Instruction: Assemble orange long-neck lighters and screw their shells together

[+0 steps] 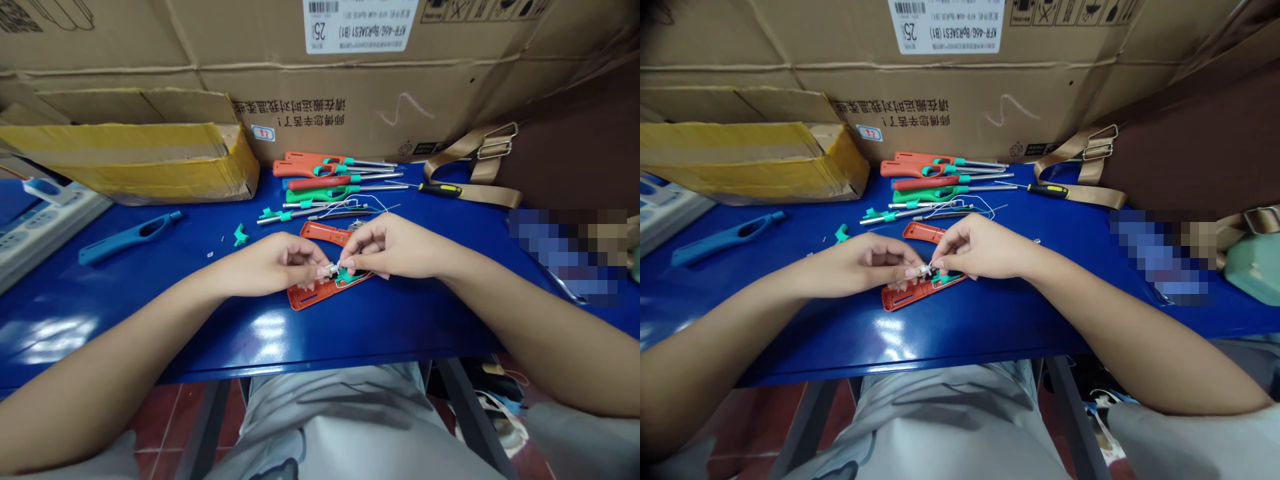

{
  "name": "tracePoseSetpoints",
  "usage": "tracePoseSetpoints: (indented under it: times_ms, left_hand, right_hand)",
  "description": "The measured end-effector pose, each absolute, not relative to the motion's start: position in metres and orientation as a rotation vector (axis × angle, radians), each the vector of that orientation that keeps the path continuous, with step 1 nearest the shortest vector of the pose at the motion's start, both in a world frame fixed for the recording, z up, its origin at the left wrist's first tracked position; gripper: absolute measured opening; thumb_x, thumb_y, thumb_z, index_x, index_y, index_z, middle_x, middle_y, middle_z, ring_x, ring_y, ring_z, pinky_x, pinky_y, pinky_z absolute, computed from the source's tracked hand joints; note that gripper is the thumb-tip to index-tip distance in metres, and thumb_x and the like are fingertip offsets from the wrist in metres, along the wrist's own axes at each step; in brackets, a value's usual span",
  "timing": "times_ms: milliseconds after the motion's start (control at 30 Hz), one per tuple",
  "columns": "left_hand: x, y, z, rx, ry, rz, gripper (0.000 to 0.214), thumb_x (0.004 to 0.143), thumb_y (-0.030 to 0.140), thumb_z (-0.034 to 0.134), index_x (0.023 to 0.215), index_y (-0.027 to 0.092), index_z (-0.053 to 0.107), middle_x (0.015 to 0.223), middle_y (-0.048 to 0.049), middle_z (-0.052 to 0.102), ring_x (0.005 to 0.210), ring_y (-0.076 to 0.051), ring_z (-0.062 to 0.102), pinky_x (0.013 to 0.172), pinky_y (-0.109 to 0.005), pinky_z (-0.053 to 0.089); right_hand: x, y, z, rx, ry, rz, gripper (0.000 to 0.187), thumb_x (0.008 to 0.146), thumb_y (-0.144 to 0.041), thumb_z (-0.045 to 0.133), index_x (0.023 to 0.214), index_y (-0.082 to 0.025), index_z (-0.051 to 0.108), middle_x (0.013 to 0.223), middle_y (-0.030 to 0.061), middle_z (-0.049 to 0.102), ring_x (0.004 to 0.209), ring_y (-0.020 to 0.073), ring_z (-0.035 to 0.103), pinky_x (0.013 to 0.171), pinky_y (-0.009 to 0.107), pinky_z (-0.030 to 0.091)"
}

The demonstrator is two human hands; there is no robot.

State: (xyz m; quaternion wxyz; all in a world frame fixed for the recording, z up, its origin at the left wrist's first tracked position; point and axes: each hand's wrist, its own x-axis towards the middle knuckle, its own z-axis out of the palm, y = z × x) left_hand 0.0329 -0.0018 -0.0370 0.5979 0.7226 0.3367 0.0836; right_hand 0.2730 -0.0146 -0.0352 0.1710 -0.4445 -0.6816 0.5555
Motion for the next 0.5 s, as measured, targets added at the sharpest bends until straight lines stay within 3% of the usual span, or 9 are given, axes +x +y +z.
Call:
tracePoseSetpoints:
  times_ms: [500]
  left_hand:
    - [0.0342, -0.0026, -0.0361, 1.517, 0.874, 0.263, 0.017, 0.088, 0.028, 0.073, 0.094, 0.013, 0.076, 0.078, -0.0004, 0.074, 0.066, -0.008, 0.064, 0.066, -0.018, 0.052]
  right_hand:
    - [0.2683, -0.0177, -0.0347, -1.268, -1.751, 1.598, 0.009, 0.079, -0.021, 0.074, 0.080, -0.012, 0.074, 0.070, 0.0015, 0.074, 0.040, 0.0032, 0.050, 0.038, 0.017, 0.041]
